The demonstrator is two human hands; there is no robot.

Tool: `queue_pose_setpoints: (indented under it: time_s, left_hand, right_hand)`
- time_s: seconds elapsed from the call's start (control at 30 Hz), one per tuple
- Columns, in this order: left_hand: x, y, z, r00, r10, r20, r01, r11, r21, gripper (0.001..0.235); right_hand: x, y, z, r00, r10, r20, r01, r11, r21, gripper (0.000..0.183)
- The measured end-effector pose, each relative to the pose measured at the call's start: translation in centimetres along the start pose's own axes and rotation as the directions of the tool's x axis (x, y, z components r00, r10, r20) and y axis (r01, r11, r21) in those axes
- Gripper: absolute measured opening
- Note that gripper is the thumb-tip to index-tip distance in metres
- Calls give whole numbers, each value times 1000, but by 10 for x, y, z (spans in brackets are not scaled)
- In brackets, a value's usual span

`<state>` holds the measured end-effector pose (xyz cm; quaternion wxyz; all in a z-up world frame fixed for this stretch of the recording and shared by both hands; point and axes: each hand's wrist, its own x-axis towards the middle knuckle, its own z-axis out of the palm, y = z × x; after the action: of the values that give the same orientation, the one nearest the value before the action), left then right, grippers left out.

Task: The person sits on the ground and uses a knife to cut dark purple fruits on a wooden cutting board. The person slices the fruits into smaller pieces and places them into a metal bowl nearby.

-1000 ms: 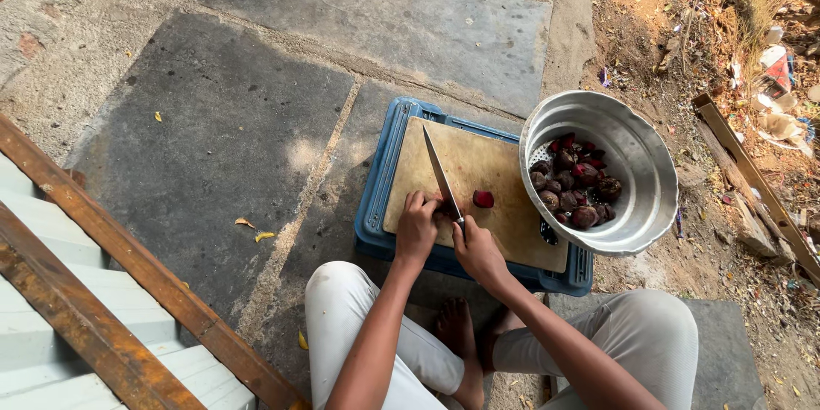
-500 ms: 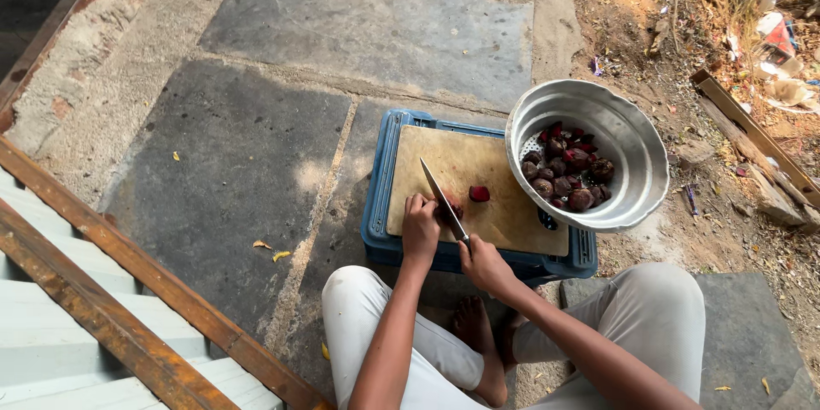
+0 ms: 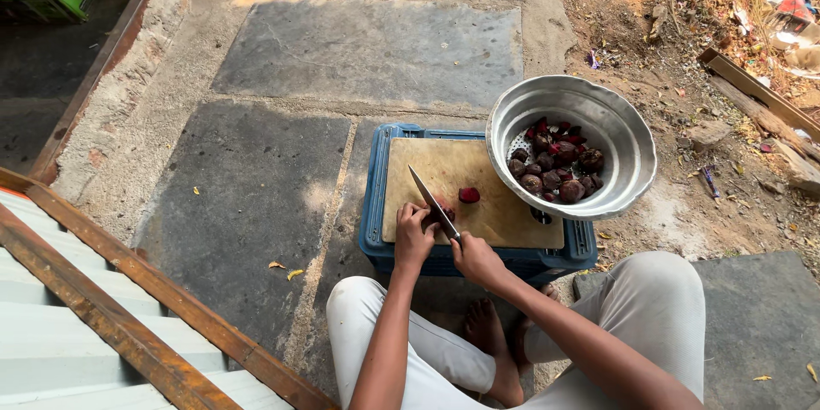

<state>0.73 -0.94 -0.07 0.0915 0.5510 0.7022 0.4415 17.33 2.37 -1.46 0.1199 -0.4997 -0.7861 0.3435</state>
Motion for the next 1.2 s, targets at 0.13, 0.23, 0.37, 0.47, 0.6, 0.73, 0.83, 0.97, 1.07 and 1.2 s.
queue_pose_setpoints:
  time_s: [0.13,0.23,0.37,0.47,0.6,0.73,0.83,0.97,1.07,1.2]
  left_hand:
    - [-1,1,8,997,-15,-76,18,999,47,30]
    - [-9,3,18,995,-50,-89,57,995,78,25]
    - [-11,6,15,991,-26,-133,45,988,145,31]
    - [-7,7,12,992,-30,-122,48,987,151,31]
    - [-5,7,16,996,-58,-71,63,996,65,24]
    - [-4,8,12,998,-6,-69,11,998,68,26]
    - [-4,9,14,991,29,-130,-16,995,95,29]
    - [0,-5,11,992,-65,-106,74,994,83,32]
    - [10,-20,12,988,-129,-83,124,990,-60,31]
    - [11,-24,11,985,-170,9,170,979,-110,36]
  right_hand:
    - [5,-5,1,1000,3,22,-3,1000,0,33]
    - [-3,-5,1,999,20,36,-19,1000,-22,33]
    - [-22,-4,-3,994,42,101,-39,999,-35,33]
    - [-29,7,6,987,87,132,-84,996,-30,34]
    - [-10,31,21,1000,-9,14,9,1000,-17,37]
    - [42,32,27,992,59,111,-72,991,111,46]
    - [52,22,22,935,188,300,-265,934,239,53]
    - [29,0,18,992,80,97,-98,976,197,42]
    - [20,-11,-12,997,-44,-67,56,980,189,41]
    - [15,-20,-80,988,136,75,-153,943,295,38]
